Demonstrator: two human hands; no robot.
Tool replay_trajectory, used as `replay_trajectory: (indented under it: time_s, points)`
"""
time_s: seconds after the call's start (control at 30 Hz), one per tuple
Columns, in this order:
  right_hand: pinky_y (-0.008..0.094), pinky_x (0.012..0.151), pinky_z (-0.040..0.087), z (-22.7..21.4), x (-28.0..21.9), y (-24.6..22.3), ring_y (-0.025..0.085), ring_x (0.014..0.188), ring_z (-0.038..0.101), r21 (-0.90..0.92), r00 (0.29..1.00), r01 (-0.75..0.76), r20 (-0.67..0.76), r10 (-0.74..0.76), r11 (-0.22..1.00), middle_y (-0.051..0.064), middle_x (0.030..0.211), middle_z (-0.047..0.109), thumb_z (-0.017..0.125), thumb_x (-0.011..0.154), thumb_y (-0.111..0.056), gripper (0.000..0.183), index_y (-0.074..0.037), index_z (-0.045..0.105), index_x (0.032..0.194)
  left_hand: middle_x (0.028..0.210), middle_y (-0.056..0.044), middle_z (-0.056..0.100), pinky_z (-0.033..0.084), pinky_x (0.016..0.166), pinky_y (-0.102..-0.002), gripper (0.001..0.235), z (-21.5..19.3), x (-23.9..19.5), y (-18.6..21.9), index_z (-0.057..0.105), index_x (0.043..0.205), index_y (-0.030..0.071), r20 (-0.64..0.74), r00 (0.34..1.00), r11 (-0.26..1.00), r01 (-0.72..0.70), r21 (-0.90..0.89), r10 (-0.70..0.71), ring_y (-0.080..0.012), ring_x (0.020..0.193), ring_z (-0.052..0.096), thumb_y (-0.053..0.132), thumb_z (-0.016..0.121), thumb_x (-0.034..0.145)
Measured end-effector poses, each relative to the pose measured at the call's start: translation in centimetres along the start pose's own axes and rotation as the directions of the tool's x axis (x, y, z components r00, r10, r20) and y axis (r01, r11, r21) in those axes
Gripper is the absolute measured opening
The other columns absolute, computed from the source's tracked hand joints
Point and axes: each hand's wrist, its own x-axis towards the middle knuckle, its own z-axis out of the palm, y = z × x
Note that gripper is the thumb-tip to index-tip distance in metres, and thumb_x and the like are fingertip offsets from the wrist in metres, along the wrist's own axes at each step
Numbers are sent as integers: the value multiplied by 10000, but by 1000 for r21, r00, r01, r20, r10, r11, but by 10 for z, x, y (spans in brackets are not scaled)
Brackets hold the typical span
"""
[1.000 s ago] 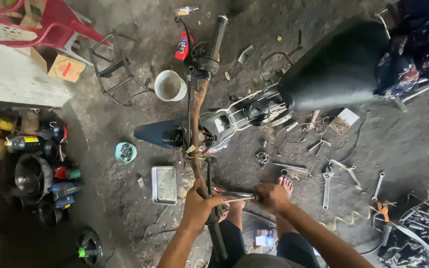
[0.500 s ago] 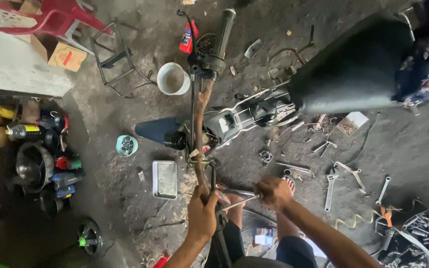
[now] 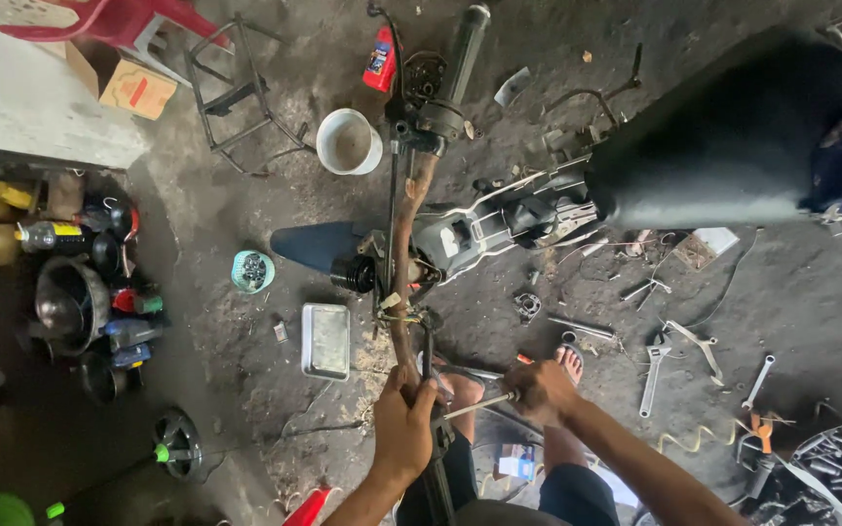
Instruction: The person works on the handlebar area of a motorcycle, using a wrench to tighten bolts on the handlebar clamp. They also use a white cloth to wipe the handlebar stem and surrounding components.
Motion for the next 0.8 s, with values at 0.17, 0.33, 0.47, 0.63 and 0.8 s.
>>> replay_trajectory:
  time_s: [0.17,0.33,0.47,0.63,0.8]
  points:
    - [462,525,507,3,0,4,361,612,661,12,999,-39,24,39,999,123,668,682,730,658,-141,50,-114,702,688,734,-102,739,521,652,-354,179,1,-1,11,673,973,17,-36,998,990,53,133,-49,-197,674,682,181,639,910]
    - [457,526,514,-5,6,2,351,584,661,-9,983,-84,164,84,996,120,651,689,717,665,-144,42,-134,731,703,745,-76,757,528,645,-330,163,1,-4,12,656,951,27,-22,998,998,52,38,-52,-176,665,682,176,619,895]
    - [460,533,513,-13,10,2,342,578,660,-5,967,-92,238,90,996,114,640,687,728,682,-170,49,-139,732,719,728,-73,752,514,651,-338,172,0,-3,15,668,918,17,22,999,991,29,128,-32,-183,664,690,180,612,915]
    - [467,585,512,-1,3,15,355,637,669,27,887,-167,440,138,986,125,694,692,736,724,-195,86,-114,717,745,758,-95,746,516,681,-343,162,1,-1,0,656,919,13,5,1000,997,21,76,-22,-186,703,692,169,613,920]
    - [487,603,516,-13,18,3,379,672,664,17,925,-151,355,135,988,144,723,701,753,724,-230,141,-105,728,784,774,-94,748,534,698,-330,190,4,1,-3,628,998,36,-31,1000,1000,1,23,0,-175,732,713,207,625,915]
